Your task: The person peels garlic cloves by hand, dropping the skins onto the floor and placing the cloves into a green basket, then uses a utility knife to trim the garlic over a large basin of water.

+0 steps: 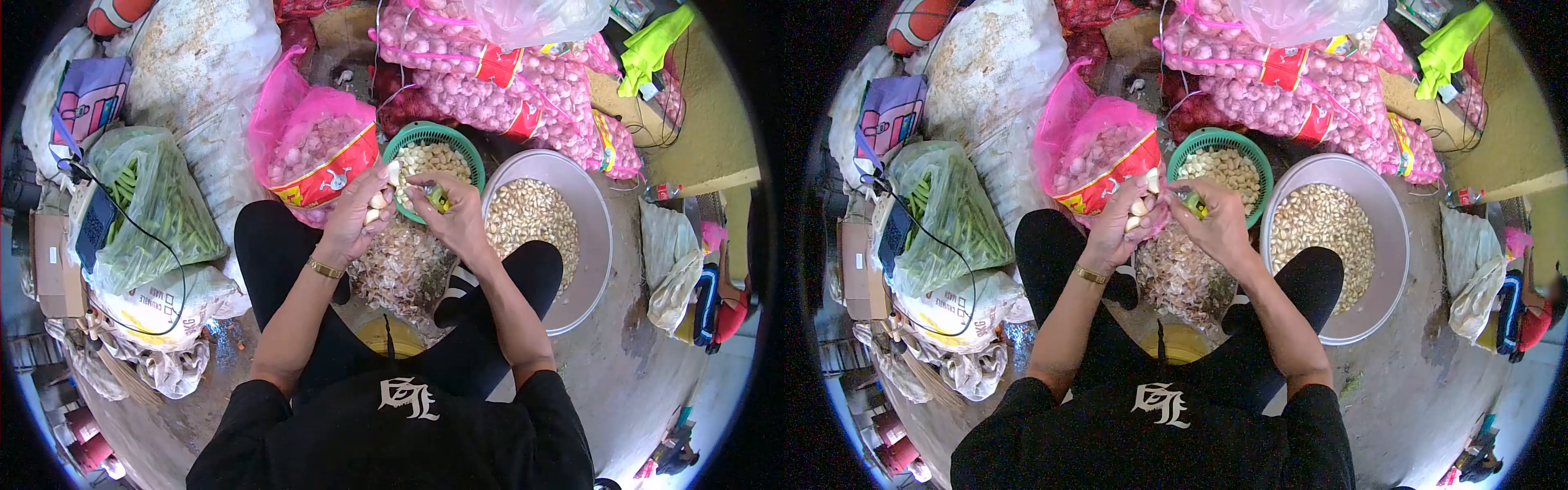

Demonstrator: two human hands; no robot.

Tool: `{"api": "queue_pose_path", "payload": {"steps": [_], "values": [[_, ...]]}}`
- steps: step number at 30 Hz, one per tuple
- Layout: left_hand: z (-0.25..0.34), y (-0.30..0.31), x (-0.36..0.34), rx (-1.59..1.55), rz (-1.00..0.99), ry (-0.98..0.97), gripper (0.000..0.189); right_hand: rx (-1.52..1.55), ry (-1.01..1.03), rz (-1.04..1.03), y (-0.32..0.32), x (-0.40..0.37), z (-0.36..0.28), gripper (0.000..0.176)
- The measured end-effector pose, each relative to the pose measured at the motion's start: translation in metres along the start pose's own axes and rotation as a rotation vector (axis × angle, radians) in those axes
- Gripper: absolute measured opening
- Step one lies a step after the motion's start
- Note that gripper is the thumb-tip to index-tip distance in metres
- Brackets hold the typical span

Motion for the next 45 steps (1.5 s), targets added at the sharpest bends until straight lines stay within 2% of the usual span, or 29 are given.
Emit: {"api": "queue_pose_path", "payload": {"steps": [2,4,7,9,14,16,17,19,21,23,25,27,31,33,34,38,40,43,44,45], "values": [[-0.003,-0.003,0.0,0.014,0.008,-0.018,0.026,0.043,0.018,0.021,-0.001,0.001,-0.001,0.017],[-0.005,-0.004,0.0,0.031,0.016,-0.037,0.023,0.039,-0.119,-0.016,-0.004,-0.001,0.003,0.012],[-0.01,-0.006,0.002,0.07,0.027,-0.111,0.022,0.113,-0.163,-0.019,-0.005,0.0,-0.001,0.01],[-0.009,-0.007,0.002,0.141,0.09,-0.168,0.024,0.092,-0.159,-0.028,-0.007,0.0,0.003,0.01],[-0.012,-0.007,0.005,0.171,0.106,-0.189,0.023,0.132,-0.216,-0.054,-0.006,0.002,-0.002,0.008],[-0.011,-0.006,0.005,0.182,0.129,-0.192,0.023,0.059,-0.149,-0.032,-0.005,0.005,0.001,0.007],[-0.012,-0.004,0.007,0.157,0.099,-0.166,0.024,0.06,-0.15,-0.032,-0.007,0.005,0.002,0.007],[-0.009,0.001,0.008,0.132,0.068,-0.142,0.025,0.299,-0.276,-0.005,-0.01,0.005,0.008,0.01],[-0.007,0.001,0.009,-0.05,-0.031,0.036,0.023,0.284,-0.27,-0.011,-0.01,0.006,0.014,0.011],[-0.006,-0.005,0.008,-0.017,0.009,-0.011,0.024,0.274,-0.267,-0.019,-0.01,0.005,0.014,0.012],[-0.006,-0.005,0.008,0.016,0.049,-0.06,0.026,0.13,-0.111,0.0,-0.008,0.006,0.007,0.013],[-0.01,0.003,0.012,0.233,0.094,-0.097,0.028,0.086,-0.141,-0.014,-0.005,0.006,0.007,0.013],[-0.012,0.008,0.012,0.305,0.156,-0.093,0.027,0.093,-0.206,-0.047,-0.005,0.005,0.013,0.011],[-0.01,0.006,0.01,0.298,0.108,-0.009,0.026,0.167,-0.231,-0.034,-0.008,0.003,0.017,0.009],[-0.009,0.006,0.011,0.297,0.106,-0.01,0.026,0.24,-0.256,-0.021,-0.008,0.003,0.018,0.007],[-0.009,0.007,0.012,0.386,0.079,-0.043,0.025,0.187,-0.275,-0.02,-0.007,0.001,0.018,0.007],[-0.008,0.01,0.012,0.406,0.068,-0.056,0.025,0.257,-0.281,0.056,-0.004,0.0,0.018,0.009],[0.004,0.009,0.008,0.308,0.011,-0.081,0.03,0.213,-0.284,0.046,0.014,0.006,0.013,0.009],[0.012,0.001,0.002,0.238,-0.012,-0.045,0.033,0.203,-0.37,-0.016,0.018,0.006,0.005,0.01],[0.018,-0.004,-0.002,0.17,-0.034,-0.01,0.035,0.205,-0.37,-0.018,0.018,0.003,0.005,0.01]]}}
Point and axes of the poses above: each hand's wrist, its own x-axis towards the middle knuckle, its own y-axis out of the back of the hand, z = x × y, the point moved 3 cm from there along x, towards the middle knuckle
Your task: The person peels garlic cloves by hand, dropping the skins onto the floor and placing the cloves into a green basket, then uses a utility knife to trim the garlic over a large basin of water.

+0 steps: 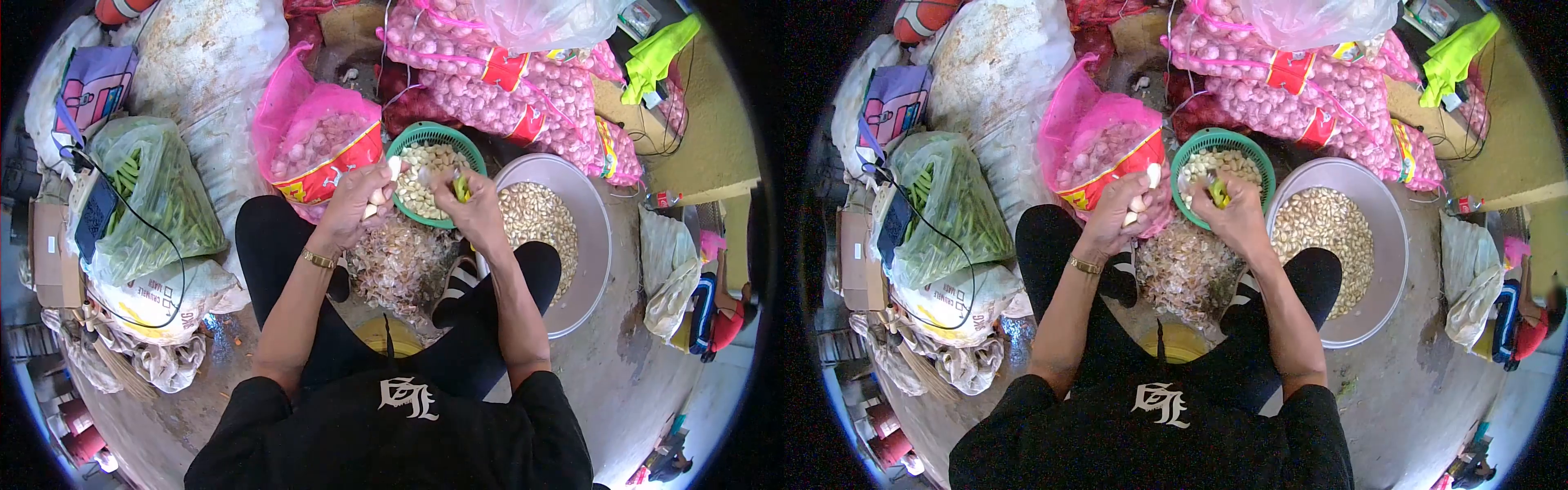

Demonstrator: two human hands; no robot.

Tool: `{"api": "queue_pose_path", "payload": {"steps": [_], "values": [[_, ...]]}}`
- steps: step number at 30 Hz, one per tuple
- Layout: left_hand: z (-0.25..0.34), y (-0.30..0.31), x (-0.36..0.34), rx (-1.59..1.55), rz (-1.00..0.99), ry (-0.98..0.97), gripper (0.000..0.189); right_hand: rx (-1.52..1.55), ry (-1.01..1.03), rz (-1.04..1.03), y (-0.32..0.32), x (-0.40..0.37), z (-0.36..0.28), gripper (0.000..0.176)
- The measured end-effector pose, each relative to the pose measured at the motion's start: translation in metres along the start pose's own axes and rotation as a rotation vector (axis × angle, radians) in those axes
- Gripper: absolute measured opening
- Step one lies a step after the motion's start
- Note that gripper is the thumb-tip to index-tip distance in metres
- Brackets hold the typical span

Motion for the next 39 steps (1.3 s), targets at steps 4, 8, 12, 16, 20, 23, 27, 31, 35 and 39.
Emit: {"api": "queue_pose_path", "payload": {"steps": [4,8,12,16,20,23,27,31,35,39], "values": [[0.002,0.007,0.001,-0.051,-0.036,-0.033,0.043,-0.167,-0.009,-0.274,-0.002,-0.008,0.014,0.013],[0.008,0.003,-0.006,-0.123,-0.091,-0.059,0.042,-0.361,0.137,-0.355,-0.008,-0.011,0.029,0.012],[0.011,-0.004,-0.01,-0.068,-0.06,-0.048,0.041,-0.174,0.12,-0.241,-0.017,-0.01,0.006,0.015],[0.002,0.001,-0.009,0.052,-0.118,0.024,0.038,-0.044,0.428,0.043,-0.022,0.002,-0.017,0.015],[-0.007,0.009,-0.007,0.105,-0.136,0.03,0.031,-0.15,0.46,0.047,-0.024,0.005,-0.019,0.013],[-0.007,0.008,-0.005,0.094,-0.147,0.047,0.028,-0.188,0.484,0.017,-0.022,0.005,-0.016,0.012],[-0.005,0.004,-0.006,0.132,-0.05,0.113,0.025,-0.199,0.426,0.024,-0.022,0.006,-0.015,0.012],[-0.014,0.009,0.002,0.156,0.007,0.053,0.024,-0.249,0.405,0.041,-0.02,0.01,-0.01,0.014],[-0.011,0.006,0.001,0.203,0.067,0.009,0.023,-0.242,0.451,0.077,-0.023,0.009,-0.009,0.012],[-0.01,0.009,0.003,-0.044,-0.012,0.003,0.024,-0.071,0.228,0.021,-0.023,0.007,0.003,0.012]]}}
Point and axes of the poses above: each hand's wrist, its own x-axis towards the middle knuckle, its own y-axis out of the back of the hand, z = x × y, the point moved 3 cm from there along x, towards the middle knuckle
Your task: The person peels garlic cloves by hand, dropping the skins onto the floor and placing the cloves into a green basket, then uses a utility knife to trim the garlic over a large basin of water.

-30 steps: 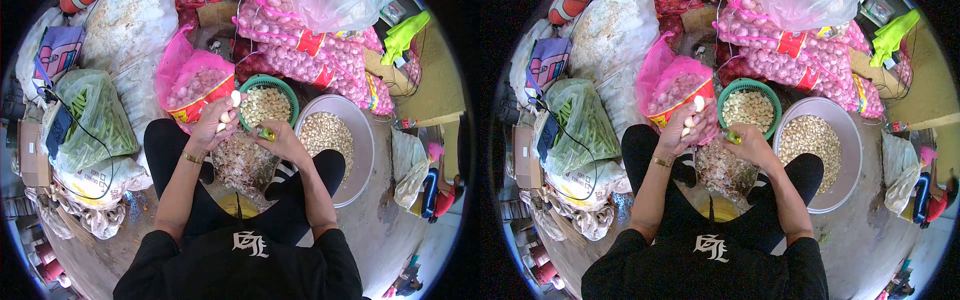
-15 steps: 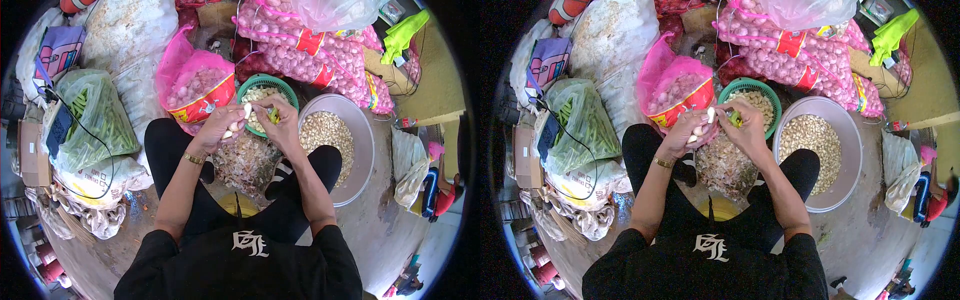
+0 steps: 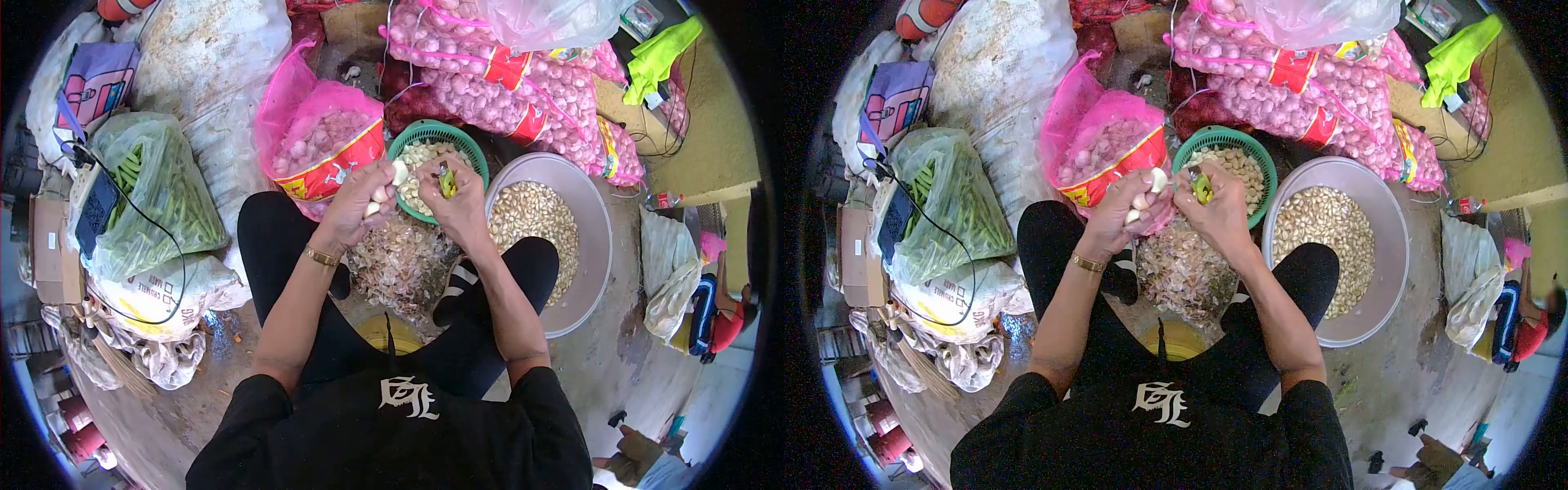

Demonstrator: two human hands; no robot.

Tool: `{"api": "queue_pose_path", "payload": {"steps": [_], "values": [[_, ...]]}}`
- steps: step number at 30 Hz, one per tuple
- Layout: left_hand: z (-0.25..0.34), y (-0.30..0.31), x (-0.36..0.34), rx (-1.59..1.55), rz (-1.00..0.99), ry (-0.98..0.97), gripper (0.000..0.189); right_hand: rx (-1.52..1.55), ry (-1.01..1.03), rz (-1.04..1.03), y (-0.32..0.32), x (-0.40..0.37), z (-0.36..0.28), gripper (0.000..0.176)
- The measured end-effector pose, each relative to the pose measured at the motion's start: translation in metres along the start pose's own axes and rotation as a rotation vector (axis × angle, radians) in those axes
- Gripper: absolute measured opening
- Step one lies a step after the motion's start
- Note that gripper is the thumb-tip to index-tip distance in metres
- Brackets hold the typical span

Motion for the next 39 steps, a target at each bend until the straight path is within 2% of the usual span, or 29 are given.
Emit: {"api": "queue_pose_path", "payload": {"steps": [2,4,5,7,10,13,14,15,17,19,22,28,30,33,39], "values": [[0.003,0.002,-0.001,-0.055,0.027,0.02,0.024,0.049,-0.055,-0.024,0.0,-0.002,0.0,0.013],[0.004,0.006,-0.001,-0.109,0.053,0.041,0.024,-0.059,0.167,-0.148,0.0,-0.004,-0.005,0.015],[0.003,0.009,0.001,-0.18,0.005,0.044,0.025,-0.059,0.168,-0.149,0.002,-0.006,-0.007,0.015],[0.005,0.008,0.001,-0.25,-0.043,0.043,0.03,-0.134,0.172,-0.327,0.0,-0.014,-0.018,0.007],[0.013,0.005,-0.002,-0.242,0.003,-0.006,0.036,-0.128,0.071,-0.376,-0.002,-0.017,-0.007,0.009],[0.014,0.002,-0.004,-0.31,-0.01,0.005,0.038,-0.088,0.099,-0.398,-0.002,-0.015,-0.01,0.016],[0.012,0.006,-0.004,-0.322,-0.081,0.017,0.038,-0.088,0.1,-0.399,-0.003,-0.015,-0.01,0.016],[0.013,0.004,-0.005,-0.332,-0.152,0.03,0.039,-0.032,0.03,-0.384,-0.004,-0.016,-0.009,0.016],[0.013,0.001,-0.007,-0.283,-0.116,0.018,0.039,0.022,-0.042,-0.368,-0.006,-0.016,-0.009,0.017],[0.012,-0.003,-0.007,-0.234,-0.081,0.007,0.039,0.172,-0.133,-0.175,-0.01,-0.014,-0.012,0.015],[0.007,-0.007,-0.007,-0.144,-0.047,0.013,0.037,0.25,-0.147,-0.091,-0.017,-0.01,-0.011,0.017],[-0.003,-0.012,-0.004,-0.101,0.044,-0.136,0.026,0.351,-0.219,-0.012,-0.021,-0.009,-0.001,0.015],[-0.004,-0.012,-0.001,-0.002,0.067,-0.251,0.021,0.333,-0.233,0.001,-0.021,-0.009,-0.001,0.015],[-0.005,-0.014,-0.001,0.069,0.12,-0.281,0.02,0.339,-0.269,-0.002,-0.017,-0.009,-0.003,0.016],[-0.003,-0.016,-0.002,0.035,0.09,-0.295,0.022,0.404,-0.355,-0.015,-0.016,-0.008,-0.015,0.016]]}}
Point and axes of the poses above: each hand's wrist, its own x-axis towards the middle knuckle, its own y-axis out of the back of the hand, z = x × y, the point moved 3 cm from there along x, towards the middle knuckle
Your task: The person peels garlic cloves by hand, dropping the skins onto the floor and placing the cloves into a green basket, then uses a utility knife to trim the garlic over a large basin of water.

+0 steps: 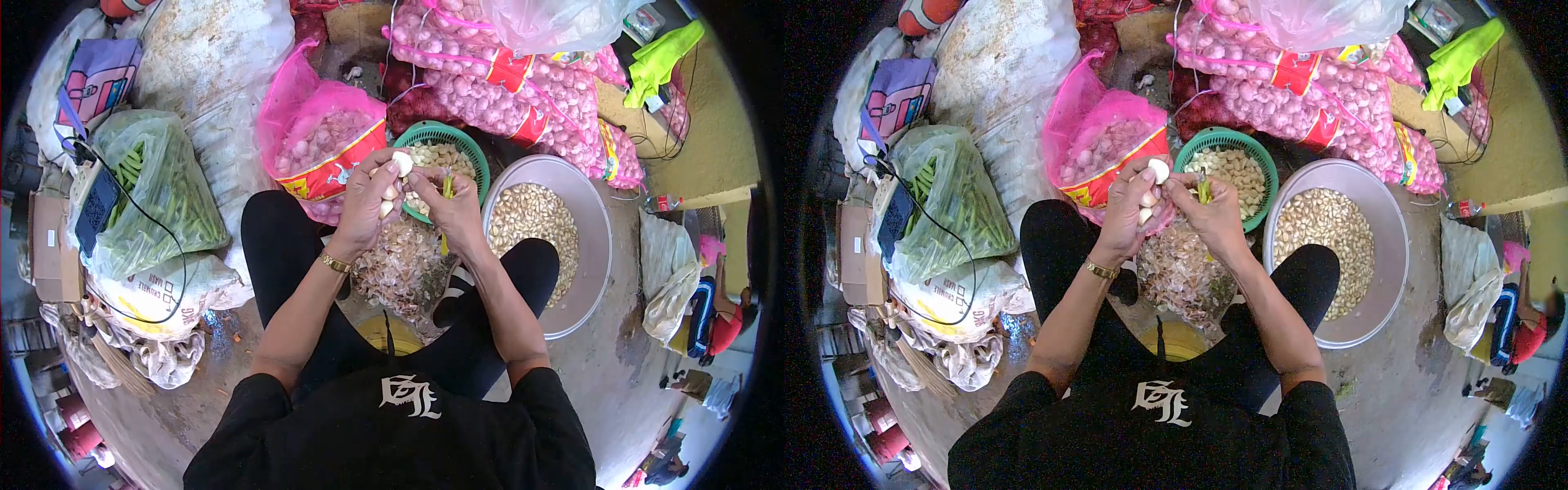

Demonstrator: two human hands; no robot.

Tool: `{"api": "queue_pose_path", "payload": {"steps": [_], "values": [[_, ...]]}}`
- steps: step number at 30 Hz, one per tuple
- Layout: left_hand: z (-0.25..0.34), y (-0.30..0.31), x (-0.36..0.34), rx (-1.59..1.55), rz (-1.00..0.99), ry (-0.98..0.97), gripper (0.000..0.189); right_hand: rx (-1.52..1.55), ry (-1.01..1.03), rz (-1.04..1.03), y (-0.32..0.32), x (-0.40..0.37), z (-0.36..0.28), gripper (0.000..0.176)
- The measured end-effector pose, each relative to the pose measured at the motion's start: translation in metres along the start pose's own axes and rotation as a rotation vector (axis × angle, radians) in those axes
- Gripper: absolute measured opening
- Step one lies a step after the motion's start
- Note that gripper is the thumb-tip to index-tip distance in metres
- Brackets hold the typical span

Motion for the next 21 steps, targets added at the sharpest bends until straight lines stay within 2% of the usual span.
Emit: {"api": "queue_pose_path", "payload": {"steps": [7,13,21], "values": [[-0.002,-0.002,0.001,-0.001,0.009,-0.02,0.023,0.092,-0.017,0.01,-0.001,0.002,0.003,0.013],[-0.005,0.0,0.004,0.072,0.046,-0.087,0.025,0.031,0.021,0.046,0.001,0.008,0.007,0.007],[-0.001,-0.001,0.003,-0.035,0.023,0.098,0.029,-0.075,0.169,0.023,0.002,0.015,0.008,0.005]]}}
Point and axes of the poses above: each hand's wrist, its own x-axis towards the middle knuckle, its own y-axis out of the back of the hand, z = x × y, the point moved 3 cm from there along x, towards the middle knuckle
